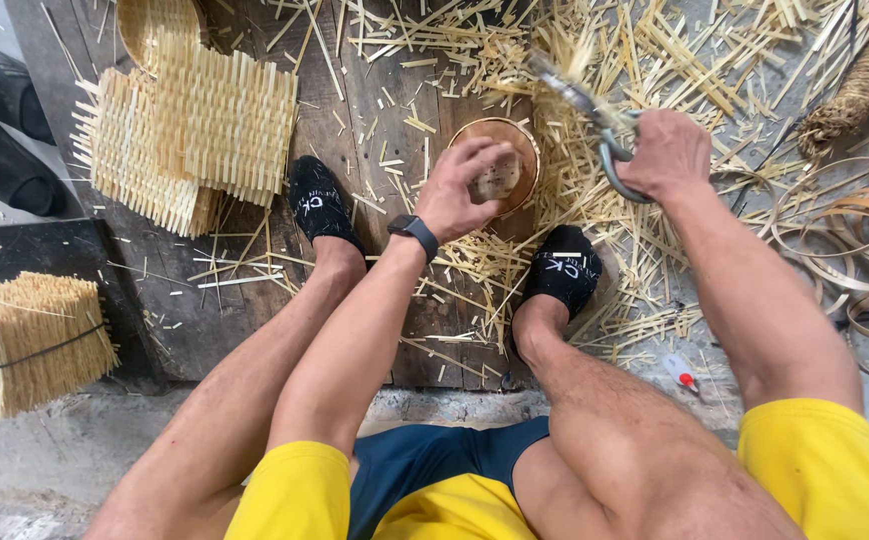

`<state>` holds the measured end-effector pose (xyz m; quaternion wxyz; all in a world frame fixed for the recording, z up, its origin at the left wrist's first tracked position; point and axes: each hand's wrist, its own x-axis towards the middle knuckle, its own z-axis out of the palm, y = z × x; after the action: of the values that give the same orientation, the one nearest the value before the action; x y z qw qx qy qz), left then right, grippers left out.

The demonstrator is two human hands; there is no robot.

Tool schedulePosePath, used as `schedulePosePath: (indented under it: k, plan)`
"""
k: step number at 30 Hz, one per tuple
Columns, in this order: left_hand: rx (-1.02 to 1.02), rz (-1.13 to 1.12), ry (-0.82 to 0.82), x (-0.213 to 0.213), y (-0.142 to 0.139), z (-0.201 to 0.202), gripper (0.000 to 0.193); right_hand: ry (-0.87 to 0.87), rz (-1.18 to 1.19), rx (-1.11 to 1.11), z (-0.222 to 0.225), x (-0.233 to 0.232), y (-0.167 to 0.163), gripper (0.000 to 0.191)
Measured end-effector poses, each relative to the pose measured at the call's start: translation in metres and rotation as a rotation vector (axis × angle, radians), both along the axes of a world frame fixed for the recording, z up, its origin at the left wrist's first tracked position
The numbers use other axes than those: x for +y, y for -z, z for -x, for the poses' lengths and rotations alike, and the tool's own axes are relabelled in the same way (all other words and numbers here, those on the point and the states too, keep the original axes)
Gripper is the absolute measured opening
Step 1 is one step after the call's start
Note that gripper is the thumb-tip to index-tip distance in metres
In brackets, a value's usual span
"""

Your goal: The person sits on the floor and assembles woven bamboo baskets. They trim a woven bamboo disc with scissors, bend bamboo rim strips by hand, press a rim onto the woven disc to form a shallow basket, and place finished baskets onto a growing stack.

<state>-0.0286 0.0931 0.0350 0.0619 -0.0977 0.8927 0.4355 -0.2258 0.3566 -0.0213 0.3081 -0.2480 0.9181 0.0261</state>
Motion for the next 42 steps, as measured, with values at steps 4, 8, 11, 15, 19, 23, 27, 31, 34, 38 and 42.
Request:
schedulePosePath:
  k: [4,8,11,15,19,23,27,31,34,38,42]
  plan:
    - [-0.075,0.023,-0.430,-0.014,0.018,0.021,0.056,0.132,0.027,0.248,-0.013,0.009,0.009,0.068]
    - [-0.432,-0.226,-0.557,-0.014,0.031,0.044,0.041,0.245,0.389,0.075,-0.040,-0.007,-0.002,0.075]
    - [-0.154,-0.501,-0.410,-0.006,0.031,0.049,0.027,0.575,0.659,-0.609,-0.057,-0.036,-0.013,0.043]
    - [-0.159,-0.411,-0.577,0.006,0.025,0.043,0.020,0.649,0.725,-0.571,-0.063,-0.064,-0.012,0.023]
    - [-0.186,-0.335,-0.749,0.006,0.026,0.047,0.019,0.682,0.713,-0.505,-0.056,-0.071,0.004,0.027]
    - [-0.256,-0.647,-0.853,-0.010,0.033,0.038,0.022,0.881,0.766,-0.888,-0.056,-0.057,0.014,0.028]
    - [-0.378,-1.323,-0.920,-0.017,0.034,-0.005,0.021,1.110,0.891,-1.125,-0.068,-0.048,0.021,0.023]
    - [-0.465,-1.195,-1.009,0.002,0.046,-0.026,0.009,1.081,0.787,-0.989,-0.079,-0.060,0.029,0.020]
    - [-0.444,-1.083,-1.099,0.011,0.051,-0.021,0.009,1.071,0.763,-0.913,-0.084,-0.072,0.027,0.022]
    - [-0.422,-1.017,-1.016,0.002,0.044,-0.017,0.016,0.886,0.742,-0.694,-0.082,-0.076,-0.002,0.029]
    - [-0.111,-0.287,-0.512,-0.022,0.009,-0.021,0.033,0.839,0.799,-0.835,-0.080,-0.075,-0.041,0.049]
